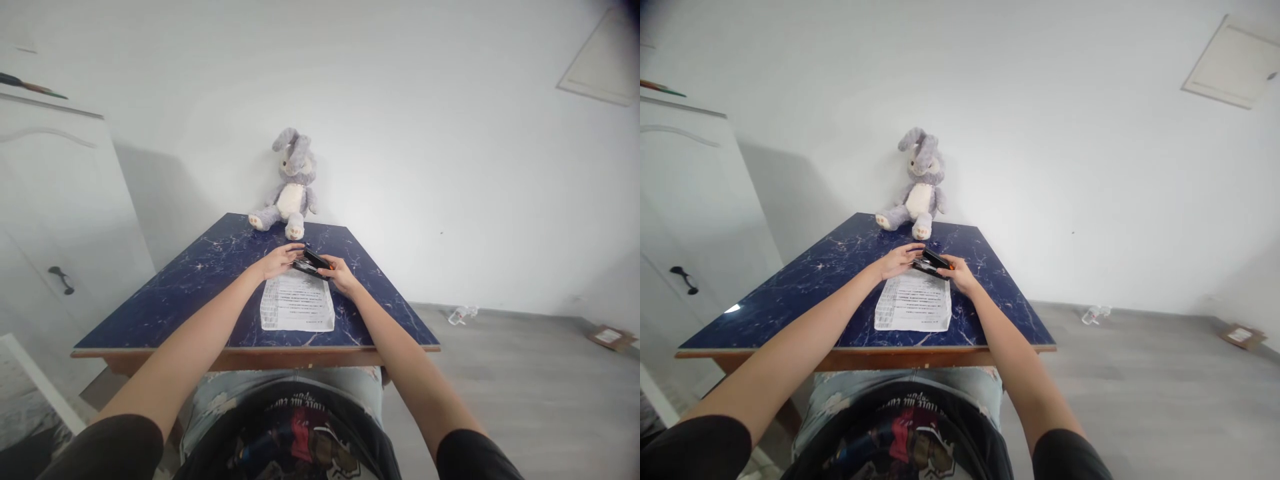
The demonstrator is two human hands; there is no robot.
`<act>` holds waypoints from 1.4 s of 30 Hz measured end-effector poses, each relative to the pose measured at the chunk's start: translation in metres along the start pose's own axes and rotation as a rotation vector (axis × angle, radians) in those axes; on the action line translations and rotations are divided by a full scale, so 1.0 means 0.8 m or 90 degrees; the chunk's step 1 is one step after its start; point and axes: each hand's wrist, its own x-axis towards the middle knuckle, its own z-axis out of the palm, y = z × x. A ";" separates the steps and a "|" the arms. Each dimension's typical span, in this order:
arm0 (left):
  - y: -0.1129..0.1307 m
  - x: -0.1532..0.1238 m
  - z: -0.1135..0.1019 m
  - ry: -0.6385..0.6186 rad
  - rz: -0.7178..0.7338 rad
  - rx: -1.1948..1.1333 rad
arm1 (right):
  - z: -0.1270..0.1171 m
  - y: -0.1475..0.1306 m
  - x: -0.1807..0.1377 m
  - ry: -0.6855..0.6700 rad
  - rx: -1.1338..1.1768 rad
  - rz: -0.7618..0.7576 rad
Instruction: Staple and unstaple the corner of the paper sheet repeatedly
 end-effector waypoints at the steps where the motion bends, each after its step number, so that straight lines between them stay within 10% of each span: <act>1: 0.003 -0.005 0.000 -0.026 -0.016 0.036 | -0.001 0.000 -0.001 -0.025 0.010 0.011; 10: 0.016 -0.015 0.018 -0.184 -0.005 0.312 | 0.004 0.000 -0.009 -0.141 0.014 0.034; 17: 0.009 -0.002 -0.012 0.111 0.115 0.249 | 0.032 0.010 0.005 -0.043 -0.114 -0.010; 22: -0.007 0.008 -0.036 0.339 0.138 0.145 | 0.028 -0.002 0.005 -0.161 -0.298 -0.017; 31: -0.017 0.006 -0.018 0.234 0.068 0.271 | -0.073 -0.049 -0.016 -0.350 -0.421 0.147; 42: -0.011 0.003 -0.003 0.213 0.055 0.293 | -0.118 -0.060 -0.064 -0.297 -0.321 0.203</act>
